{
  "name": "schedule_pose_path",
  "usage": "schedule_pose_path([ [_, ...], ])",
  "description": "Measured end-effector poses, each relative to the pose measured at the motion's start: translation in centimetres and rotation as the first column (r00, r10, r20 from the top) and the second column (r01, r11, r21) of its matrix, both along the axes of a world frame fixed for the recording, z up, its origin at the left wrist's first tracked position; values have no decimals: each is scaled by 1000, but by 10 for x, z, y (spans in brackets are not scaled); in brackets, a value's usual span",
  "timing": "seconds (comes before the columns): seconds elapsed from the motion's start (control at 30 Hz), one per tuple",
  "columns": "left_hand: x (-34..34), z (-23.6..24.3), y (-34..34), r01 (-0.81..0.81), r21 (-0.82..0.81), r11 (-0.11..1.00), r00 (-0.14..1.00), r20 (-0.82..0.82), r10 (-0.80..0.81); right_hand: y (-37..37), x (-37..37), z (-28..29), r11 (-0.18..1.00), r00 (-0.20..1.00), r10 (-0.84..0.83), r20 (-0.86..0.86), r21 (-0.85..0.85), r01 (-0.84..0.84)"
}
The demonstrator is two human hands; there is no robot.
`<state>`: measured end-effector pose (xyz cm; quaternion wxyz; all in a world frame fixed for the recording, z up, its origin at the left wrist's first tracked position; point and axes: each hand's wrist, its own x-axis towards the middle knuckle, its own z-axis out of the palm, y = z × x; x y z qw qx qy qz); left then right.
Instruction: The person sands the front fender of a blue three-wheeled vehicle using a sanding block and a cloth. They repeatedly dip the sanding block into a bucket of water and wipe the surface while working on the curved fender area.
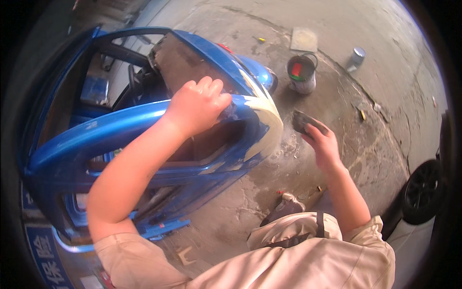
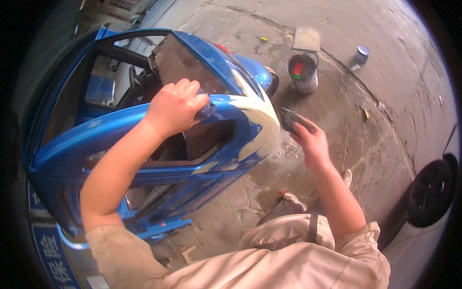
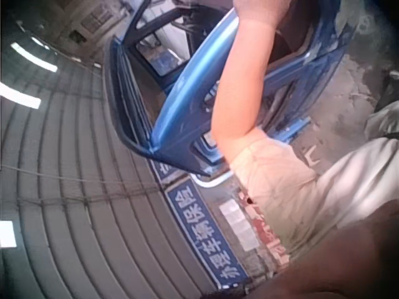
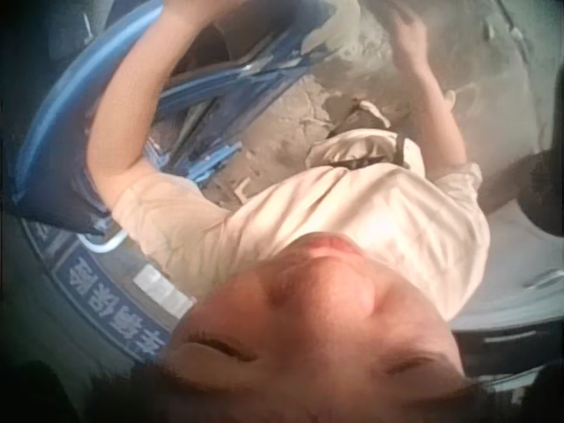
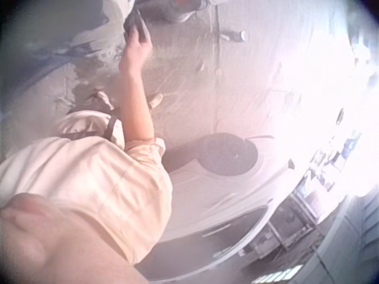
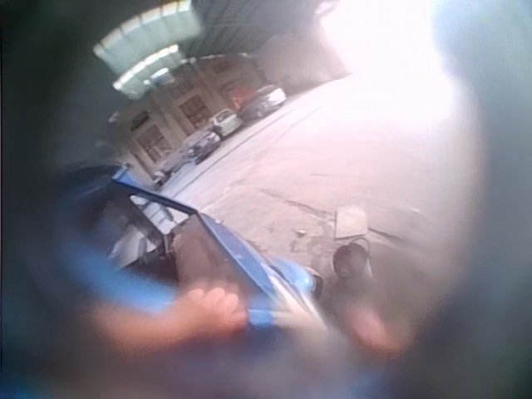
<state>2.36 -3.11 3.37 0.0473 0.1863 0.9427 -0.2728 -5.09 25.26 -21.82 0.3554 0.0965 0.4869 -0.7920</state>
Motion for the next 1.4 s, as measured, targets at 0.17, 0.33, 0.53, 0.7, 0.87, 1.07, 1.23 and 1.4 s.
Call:
schedule_pose_path([
  [0.17, -6, 19, 5, -49, -94, 994, 991, 122, 61, -79, 33, -9, 856, 533, 22, -846, 291, 426],
  [0.33, -11, 26, 13, -103, -145, 984, 974, 185, 129, -136, 34, -21, 851, 320, 157, -934, 293, 436],
  [0.53, -19, 21, 15, -34, -70, 997, 990, 135, 44, -161, 31, -47, 969, 291, 82, -953, 145, 199],
  [0.7, -18, 23, 17, -124, -86, 988, 971, 195, 139, -186, 38, -31, 957, 260, -17, -965, 60, 283],
  [0.87, -19, 24, 19, -181, -75, 981, 965, 182, 192, -197, 32, -23, 987, 39, 73, -997, 78, 140],
  [1.07, -21, 24, 20, -187, -72, 980, 963, 184, 197, -197, 33, -53, 923, 227, -95, -969, -1, 385],
  [1.23, -22, 22, 21, -188, -79, 979, 967, 157, 199, -201, 45, -35, 934, 151, -73, -986, -15, 357],
  [1.4, -22, 19, 19, -179, -50, 983, 973, 136, 184, -196, 47, -44, 891, 317, -128, -940, 31, 453],
])
